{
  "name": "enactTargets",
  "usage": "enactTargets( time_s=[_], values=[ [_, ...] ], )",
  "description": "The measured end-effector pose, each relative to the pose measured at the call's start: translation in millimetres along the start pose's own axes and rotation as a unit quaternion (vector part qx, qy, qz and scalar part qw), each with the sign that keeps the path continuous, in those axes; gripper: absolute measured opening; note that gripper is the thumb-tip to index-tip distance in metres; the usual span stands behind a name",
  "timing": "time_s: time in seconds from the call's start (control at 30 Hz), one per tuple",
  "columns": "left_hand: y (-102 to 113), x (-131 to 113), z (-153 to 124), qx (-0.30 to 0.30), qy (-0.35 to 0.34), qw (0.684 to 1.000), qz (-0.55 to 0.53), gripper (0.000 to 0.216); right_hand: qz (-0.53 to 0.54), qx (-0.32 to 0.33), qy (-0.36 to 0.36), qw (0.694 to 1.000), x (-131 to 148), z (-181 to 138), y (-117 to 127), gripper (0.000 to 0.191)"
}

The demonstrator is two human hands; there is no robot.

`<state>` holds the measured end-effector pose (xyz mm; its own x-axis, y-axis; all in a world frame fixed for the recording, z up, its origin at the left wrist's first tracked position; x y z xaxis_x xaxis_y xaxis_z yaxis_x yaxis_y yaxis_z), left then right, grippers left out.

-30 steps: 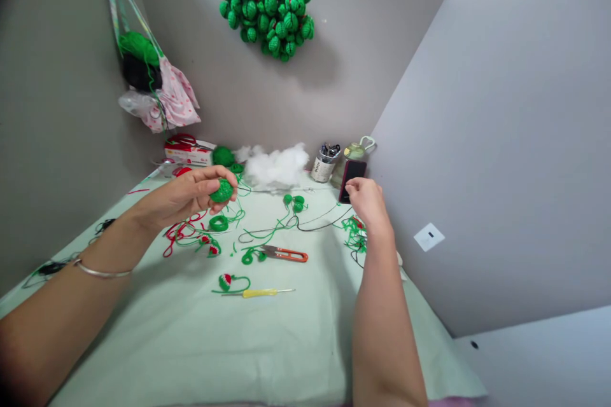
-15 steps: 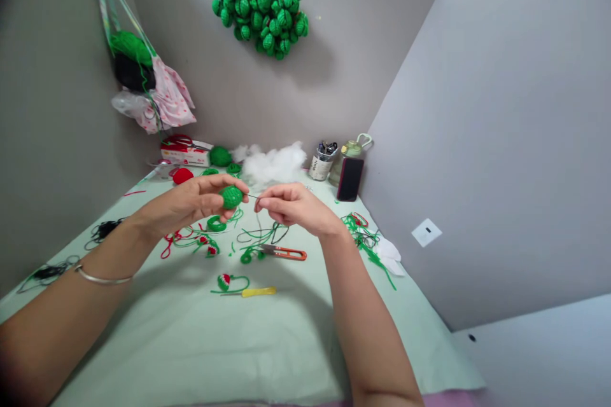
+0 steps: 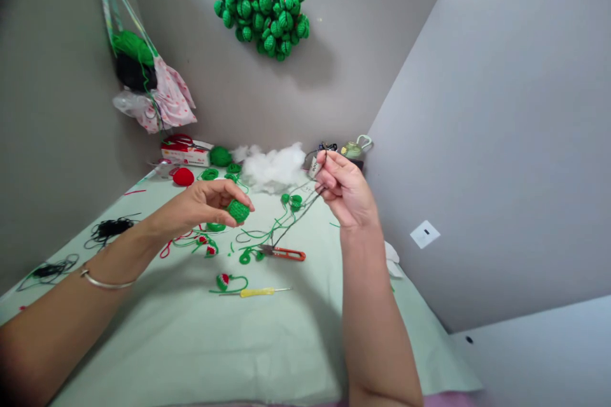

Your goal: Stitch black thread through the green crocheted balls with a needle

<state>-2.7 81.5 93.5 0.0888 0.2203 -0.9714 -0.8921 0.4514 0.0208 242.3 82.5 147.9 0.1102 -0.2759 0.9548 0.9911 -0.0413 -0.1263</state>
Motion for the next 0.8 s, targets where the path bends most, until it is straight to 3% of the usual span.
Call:
enactTargets(
  time_s=[0.13,0.33,0.43,0.5,0.6,0.7,0.8],
  values=[
    [1,1,3,-0.031,-0.013,0.999,-0.025,0.028,-0.127,0.056,0.021,0.990,5,-9,4,0.026],
    [8,5,6,-0.056,-0.006,0.997,-0.053,0.034,-0.284,0.184,0.058,0.939,1,-28,-30,0.025],
    [9,4,6,-0.057,-0.009,0.997,-0.054,0.033,-0.402,0.161,0.119,0.894,-1,-30,-35,0.026],
    [9,3,6,-0.057,-0.019,0.997,-0.051,0.031,-0.427,0.140,0.147,0.881,0,-31,-34,0.028],
    [8,1,7,-0.069,-0.024,0.996,-0.053,0.031,-0.337,0.141,0.145,0.919,5,-33,-34,0.028],
    [4,3,7,-0.080,-0.011,0.994,-0.069,0.034,-0.187,0.082,0.143,0.969,10,-34,-40,0.022],
    [-4,5,6,-0.067,0.001,0.994,-0.088,0.038,-0.098,0.041,0.147,0.984,3,-36,-54,0.018]
  ],
)
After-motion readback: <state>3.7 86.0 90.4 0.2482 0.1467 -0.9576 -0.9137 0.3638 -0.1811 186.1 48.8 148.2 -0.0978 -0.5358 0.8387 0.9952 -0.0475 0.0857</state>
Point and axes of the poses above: each hand's wrist, its own z-axis towards the middle knuckle, its own y-axis out of the back of the hand, x = y × z, the point moved 4 cm from there along z, towards the middle knuckle, and after that the axes turned 10 degrees about -x, right-handed, at the moved point
